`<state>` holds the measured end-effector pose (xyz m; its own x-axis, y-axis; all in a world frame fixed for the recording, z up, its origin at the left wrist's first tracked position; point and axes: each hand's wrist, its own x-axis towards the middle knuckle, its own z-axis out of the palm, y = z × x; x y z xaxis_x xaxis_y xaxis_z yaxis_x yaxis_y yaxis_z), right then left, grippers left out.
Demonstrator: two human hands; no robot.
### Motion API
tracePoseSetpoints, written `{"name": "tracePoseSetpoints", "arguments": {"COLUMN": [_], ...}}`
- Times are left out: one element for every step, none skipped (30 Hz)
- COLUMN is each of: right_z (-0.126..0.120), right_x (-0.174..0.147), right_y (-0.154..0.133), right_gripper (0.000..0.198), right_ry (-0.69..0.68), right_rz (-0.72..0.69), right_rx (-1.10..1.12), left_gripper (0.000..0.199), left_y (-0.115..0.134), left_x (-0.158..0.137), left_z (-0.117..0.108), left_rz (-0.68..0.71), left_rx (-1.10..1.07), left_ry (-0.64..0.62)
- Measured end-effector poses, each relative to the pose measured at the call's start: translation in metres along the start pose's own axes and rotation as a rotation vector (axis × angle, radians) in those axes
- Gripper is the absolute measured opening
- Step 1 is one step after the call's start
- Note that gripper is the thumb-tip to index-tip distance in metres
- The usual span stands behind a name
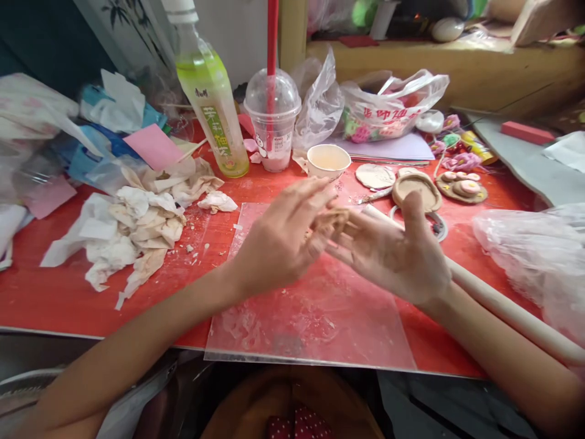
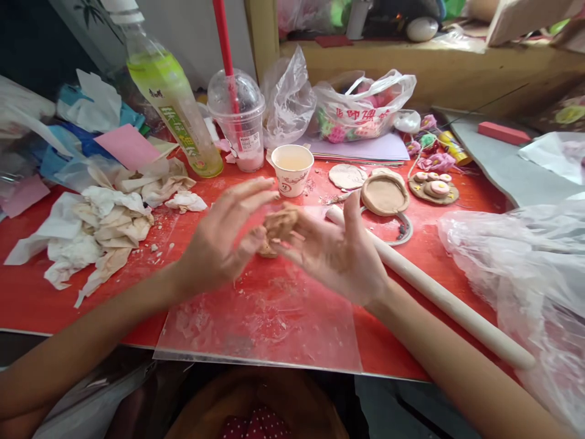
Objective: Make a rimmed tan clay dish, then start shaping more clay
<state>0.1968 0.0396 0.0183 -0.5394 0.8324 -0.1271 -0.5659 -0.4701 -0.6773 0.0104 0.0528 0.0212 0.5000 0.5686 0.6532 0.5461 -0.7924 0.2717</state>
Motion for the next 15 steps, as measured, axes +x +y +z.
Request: {"name": "tracePoseSetpoints", "arguments": {"right_z": [0.005,0.010,0.013,0.014,0.014,0.013,0.011,0.008,0.006,0.003,0.001,-0.001,-0.003,-0.005,-0.006], "right_x": [-0.004,-0.007,-0.011,-0.013,-0.014,-0.014,-0.013,-0.011,-0.009,-0.007,-0.004,-0.002,0.000,0.001,0.002], "right_y": [0.004,0.007,0.010,0.013,0.014,0.014,0.013,0.011,0.008,0.005,0.003,0.000,-0.001,-0.003,-0.003], "right_gripper": [0.058,0.061,0.064,0.067,0.070,0.073,0.076,0.078,0.078,0.077,0.076,0.074,0.073,0.072,0.071], "right_ry": [-0.053,-0.110,-0.166,-0.204,-0.227,-0.232,-0.217,-0.186,-0.150,-0.119,-0.092,-0.063,-0.045,-0.033,-0.026], "right_rz": [0.074,0.144,0.201,0.247,0.279,0.295,0.293,0.276,0.246,0.204,0.159,0.118,0.080,0.048,0.023], "right_rx": [0.028,0.045,0.046,0.031,0.007,-0.019,-0.041,-0.054,-0.062,-0.065,-0.069,-0.074,-0.077,-0.079,-0.079], "left_gripper": [0.036,0.036,0.034,0.029,0.024,0.020,0.020,0.026,0.034,0.041,0.046,0.049,0.050,0.052,0.053], "left_y": [0.002,0.004,0.005,0.006,0.005,0.004,0.001,-0.002,-0.007,-0.013,-0.020,-0.027,-0.034,-0.039,-0.043], "left_x": [-0.002,-0.004,-0.006,-0.007,-0.007,-0.005,-0.003,0.000,0.003,0.006,0.009,0.011,0.013,0.013,0.013], "left_z": [0.001,0.002,0.002,0.000,-0.003,-0.007,-0.012,-0.018,-0.024,-0.030,-0.034,-0.037,-0.038,-0.038,-0.037], "left_rz": [0.113,0.238,0.354,0.439,0.482,0.468,0.397,0.285,0.149,0.002,-0.139,-0.230,-0.274,-0.327,-0.363], "left_rx": [0.077,0.147,0.212,0.263,0.291,0.300,0.285,0.248,0.203,0.130,0.040,-0.055,-0.145,-0.207,-0.259], "left_ry": [0.003,0.003,0.002,0.004,0.009,0.021,0.053,0.104,0.175,0.260,0.327,0.383,0.409,0.434,0.438]}}
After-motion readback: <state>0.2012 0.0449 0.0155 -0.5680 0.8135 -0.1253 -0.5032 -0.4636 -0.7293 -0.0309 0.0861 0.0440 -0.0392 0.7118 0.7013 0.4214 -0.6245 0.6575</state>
